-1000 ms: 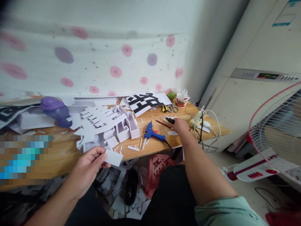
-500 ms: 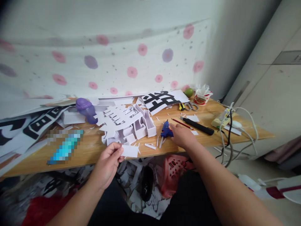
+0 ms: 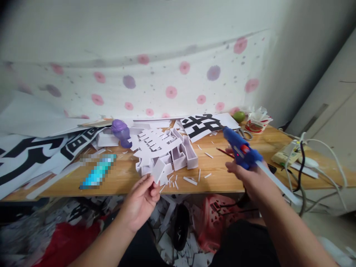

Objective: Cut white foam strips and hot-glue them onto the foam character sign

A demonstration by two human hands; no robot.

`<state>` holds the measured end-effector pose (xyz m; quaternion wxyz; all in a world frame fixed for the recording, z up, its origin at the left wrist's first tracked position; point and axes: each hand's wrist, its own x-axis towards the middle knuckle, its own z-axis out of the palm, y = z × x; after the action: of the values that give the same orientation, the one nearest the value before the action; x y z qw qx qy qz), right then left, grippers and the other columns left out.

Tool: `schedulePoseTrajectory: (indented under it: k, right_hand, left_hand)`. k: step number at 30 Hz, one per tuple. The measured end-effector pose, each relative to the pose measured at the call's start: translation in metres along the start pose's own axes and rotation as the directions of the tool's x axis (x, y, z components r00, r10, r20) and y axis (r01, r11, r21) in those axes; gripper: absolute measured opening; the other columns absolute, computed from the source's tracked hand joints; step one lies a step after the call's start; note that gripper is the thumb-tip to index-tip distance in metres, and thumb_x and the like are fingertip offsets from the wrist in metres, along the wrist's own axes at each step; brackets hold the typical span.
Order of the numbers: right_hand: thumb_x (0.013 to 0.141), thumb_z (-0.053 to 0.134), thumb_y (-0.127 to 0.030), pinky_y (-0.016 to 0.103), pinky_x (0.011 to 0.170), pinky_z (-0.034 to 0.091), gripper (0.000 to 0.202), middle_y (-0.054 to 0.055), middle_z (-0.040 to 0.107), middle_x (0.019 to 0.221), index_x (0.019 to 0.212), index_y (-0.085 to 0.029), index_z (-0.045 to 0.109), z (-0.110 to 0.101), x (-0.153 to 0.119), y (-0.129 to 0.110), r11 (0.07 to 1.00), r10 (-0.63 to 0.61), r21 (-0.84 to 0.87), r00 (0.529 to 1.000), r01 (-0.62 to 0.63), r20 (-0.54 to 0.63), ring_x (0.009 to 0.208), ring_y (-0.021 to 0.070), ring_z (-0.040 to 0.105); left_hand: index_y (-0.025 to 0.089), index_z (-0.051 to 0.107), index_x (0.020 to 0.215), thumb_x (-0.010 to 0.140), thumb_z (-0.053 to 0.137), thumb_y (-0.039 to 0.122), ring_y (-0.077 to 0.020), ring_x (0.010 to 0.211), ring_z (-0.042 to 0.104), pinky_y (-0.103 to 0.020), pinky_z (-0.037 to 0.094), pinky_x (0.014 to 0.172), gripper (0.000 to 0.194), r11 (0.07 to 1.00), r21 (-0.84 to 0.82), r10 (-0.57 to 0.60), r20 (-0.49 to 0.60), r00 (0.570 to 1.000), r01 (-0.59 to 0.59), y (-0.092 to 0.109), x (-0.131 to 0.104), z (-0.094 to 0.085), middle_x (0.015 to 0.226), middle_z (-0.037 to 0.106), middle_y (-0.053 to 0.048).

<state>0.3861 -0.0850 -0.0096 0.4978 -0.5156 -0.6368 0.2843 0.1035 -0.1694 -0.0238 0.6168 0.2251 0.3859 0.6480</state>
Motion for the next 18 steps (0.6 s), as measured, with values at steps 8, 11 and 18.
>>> schedulePoseTrajectory:
  k: [8,11,18]
  right_hand:
    - [0.078,0.064,-0.04,0.022,0.049,0.047,0.028,0.006,0.06,0.086,0.093,-0.016,0.057,0.046,-0.064,-0.038,0.879,0.045,0.384,0.849,-0.284,0.526,0.054,0.0104,0.053]
    - [0.082,0.06,-0.043,0.021,0.05,0.046,0.03,0.003,0.057,0.07,0.093,-0.015,0.056,0.05,-0.068,-0.038,0.897,0.027,0.342,0.806,-0.281,0.592,0.052,0.0103,0.053]
    - [0.083,0.059,-0.042,0.021,0.05,0.045,0.028,0.001,0.052,0.065,0.084,-0.014,0.054,0.051,-0.07,-0.041,0.901,0.051,0.323,0.809,-0.291,0.586,0.054,0.01,0.051]
  left_hand:
    - [0.017,0.051,0.075,0.065,0.073,0.015,-0.0038,0.049,0.047,-0.011,0.035,0.044,0.024,0.945,-0.255,-0.206,0.026,0.978,0.206,-0.003,-0.004,0.005,0.063,0.056,0.0]
    - [0.017,0.052,0.076,0.067,0.071,0.014,-0.0043,0.049,0.048,-0.012,0.036,0.043,0.021,0.941,-0.265,-0.21,0.04,0.977,0.213,-0.005,-0.006,0.005,0.063,0.057,0.0]
    - [0.016,0.053,0.073,0.069,0.07,0.014,-0.0038,0.048,0.049,-0.011,0.037,0.043,0.017,0.933,-0.27,-0.227,0.079,0.971,0.24,-0.007,-0.007,0.008,0.063,0.057,0.0]
